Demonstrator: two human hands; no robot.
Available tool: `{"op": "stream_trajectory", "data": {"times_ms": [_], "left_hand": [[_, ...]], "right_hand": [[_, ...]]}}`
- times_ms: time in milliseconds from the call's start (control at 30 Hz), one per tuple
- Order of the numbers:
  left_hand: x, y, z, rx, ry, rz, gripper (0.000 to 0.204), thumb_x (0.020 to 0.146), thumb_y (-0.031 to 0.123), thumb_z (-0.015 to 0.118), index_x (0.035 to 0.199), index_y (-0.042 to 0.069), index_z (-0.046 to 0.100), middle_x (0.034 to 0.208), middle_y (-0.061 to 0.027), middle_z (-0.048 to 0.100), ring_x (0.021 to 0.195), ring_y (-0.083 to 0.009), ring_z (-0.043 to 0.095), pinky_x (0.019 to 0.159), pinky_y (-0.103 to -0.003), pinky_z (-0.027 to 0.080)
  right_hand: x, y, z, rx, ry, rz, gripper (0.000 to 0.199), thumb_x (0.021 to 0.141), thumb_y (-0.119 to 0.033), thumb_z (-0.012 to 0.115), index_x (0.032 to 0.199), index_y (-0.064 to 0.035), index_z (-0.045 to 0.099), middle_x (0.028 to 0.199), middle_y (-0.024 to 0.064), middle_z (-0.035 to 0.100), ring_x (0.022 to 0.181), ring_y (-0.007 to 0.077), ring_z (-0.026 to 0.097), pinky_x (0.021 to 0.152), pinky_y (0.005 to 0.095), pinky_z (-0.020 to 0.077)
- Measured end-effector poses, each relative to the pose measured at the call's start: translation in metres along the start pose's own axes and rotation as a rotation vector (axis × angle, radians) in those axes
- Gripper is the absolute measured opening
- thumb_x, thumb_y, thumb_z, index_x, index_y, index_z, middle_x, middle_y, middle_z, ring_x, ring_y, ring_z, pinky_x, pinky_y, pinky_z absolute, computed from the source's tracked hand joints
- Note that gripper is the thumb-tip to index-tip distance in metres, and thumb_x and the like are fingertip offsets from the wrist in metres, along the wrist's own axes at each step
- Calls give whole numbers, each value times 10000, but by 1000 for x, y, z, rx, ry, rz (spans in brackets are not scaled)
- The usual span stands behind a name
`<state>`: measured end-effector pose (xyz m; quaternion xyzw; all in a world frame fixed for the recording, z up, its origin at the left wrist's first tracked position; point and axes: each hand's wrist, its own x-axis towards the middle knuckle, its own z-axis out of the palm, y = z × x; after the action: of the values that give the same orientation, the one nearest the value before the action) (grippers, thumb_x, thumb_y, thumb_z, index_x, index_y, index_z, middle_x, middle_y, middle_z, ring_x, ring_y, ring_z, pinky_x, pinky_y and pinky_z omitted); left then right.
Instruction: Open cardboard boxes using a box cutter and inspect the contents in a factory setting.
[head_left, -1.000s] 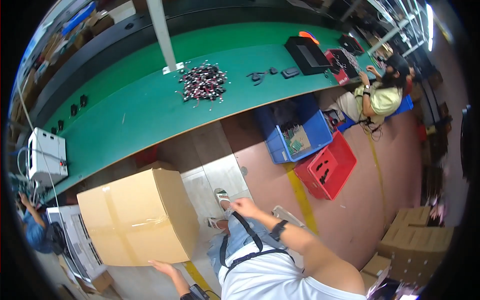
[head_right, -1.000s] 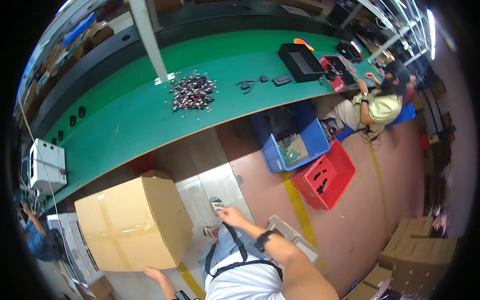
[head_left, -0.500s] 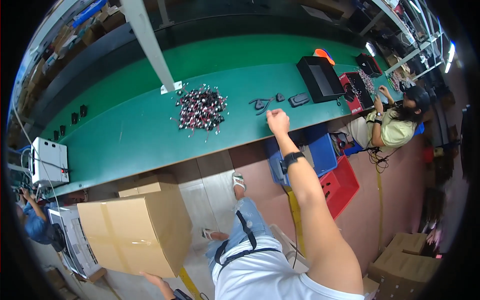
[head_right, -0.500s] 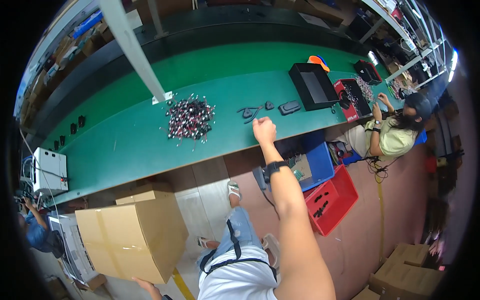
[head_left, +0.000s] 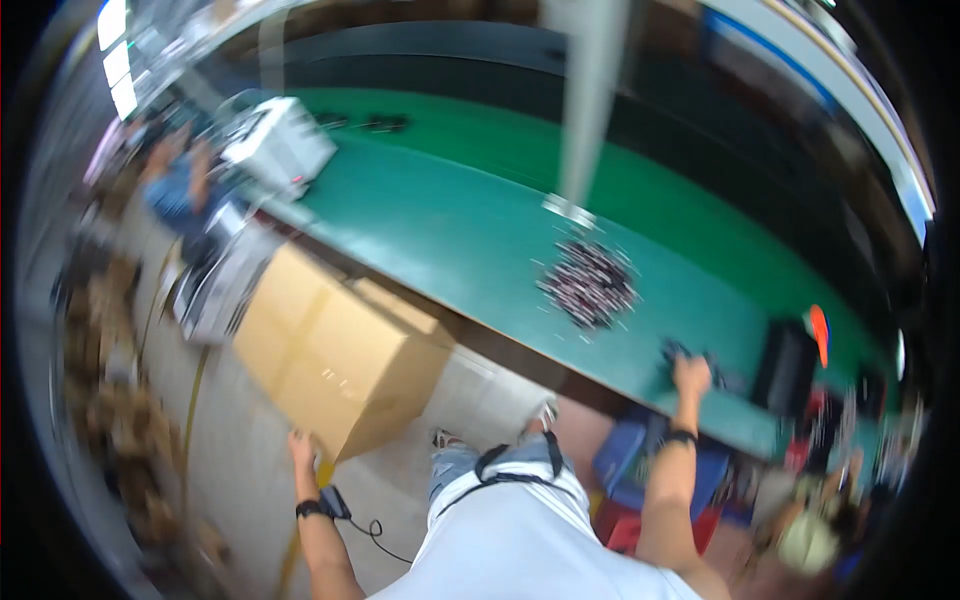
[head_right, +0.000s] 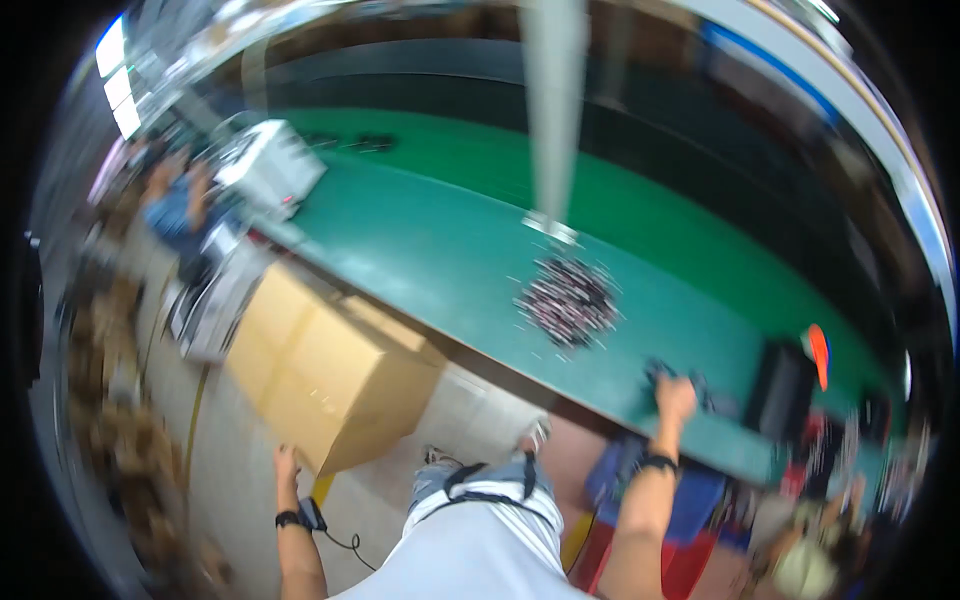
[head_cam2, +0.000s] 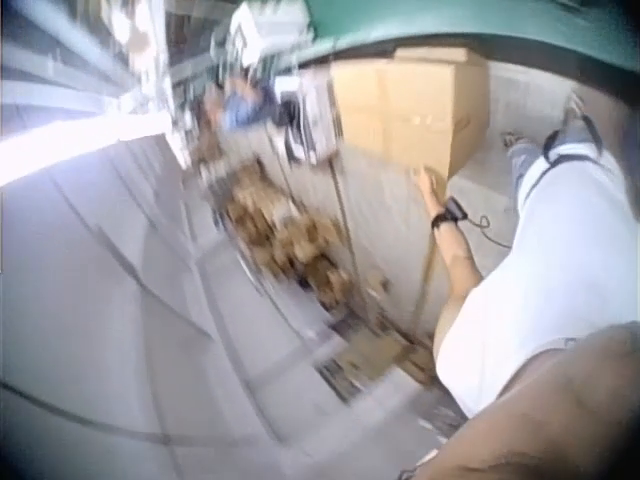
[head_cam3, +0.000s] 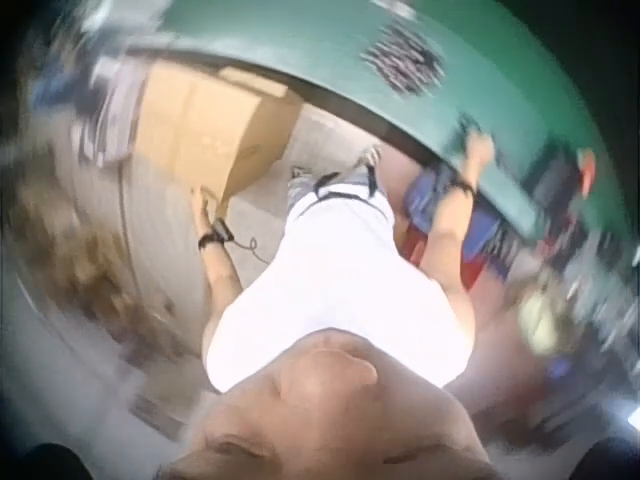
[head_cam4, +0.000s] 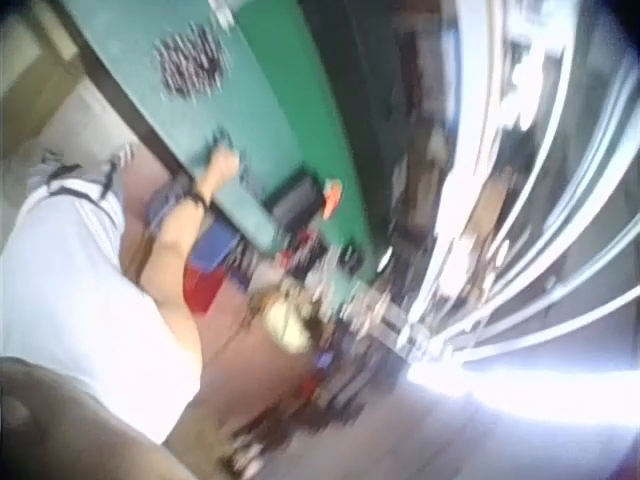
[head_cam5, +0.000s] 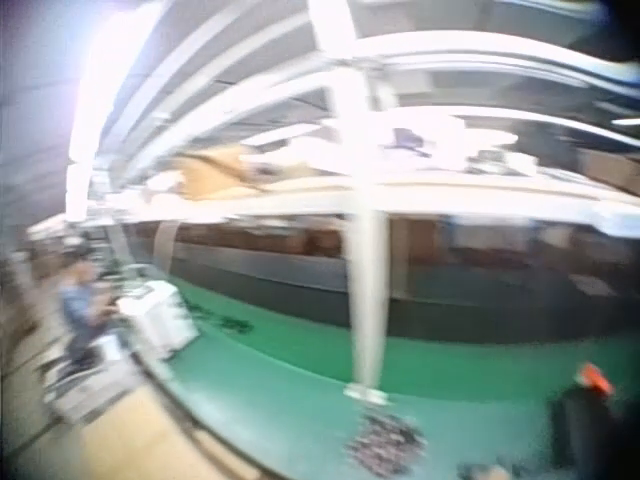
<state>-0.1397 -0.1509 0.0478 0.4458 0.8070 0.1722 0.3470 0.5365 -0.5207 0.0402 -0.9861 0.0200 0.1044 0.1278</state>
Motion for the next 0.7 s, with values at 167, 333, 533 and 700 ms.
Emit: {"op": "stream_trajectory", "data": {"times_ms": [167,333,533,700], "left_hand": [[-36,-8,-17,73,235,177,469,759,286,603,1128,11,510,1151,-222,487,1079,-343,473,923,-388,377],[-33,-21,-26,15,320,220,399,758,230,601,1086,17,520,1119,-207,497,1059,-335,482,908,-383,389],[9,-6,-41,-40,332,374,271,797,167,582,1030,31,554,1069,-149,545,975,-236,531,815,-329,437],[-9,47,-45,-454,-19,591,158,867,133,537,965,15,574,853,-53,622,801,-119,579,732,-263,466]], "right_hand": [[14,29,28,605,-55,133,172,724,-142,602,642,4,560,613,99,587,467,192,562,472,310,477],[55,48,35,1394,-189,341,188,752,-195,625,653,-80,514,569,17,510,447,128,495,398,237,427],[57,10,-5,1076,311,54,184,771,-198,621,683,-66,528,553,9,477,447,80,417,418,234,344],[-85,-129,-38,1114,-9,-563,27,801,-83,540,820,-64,545,652,-27,481,533,49,419,450,190,326]]}}
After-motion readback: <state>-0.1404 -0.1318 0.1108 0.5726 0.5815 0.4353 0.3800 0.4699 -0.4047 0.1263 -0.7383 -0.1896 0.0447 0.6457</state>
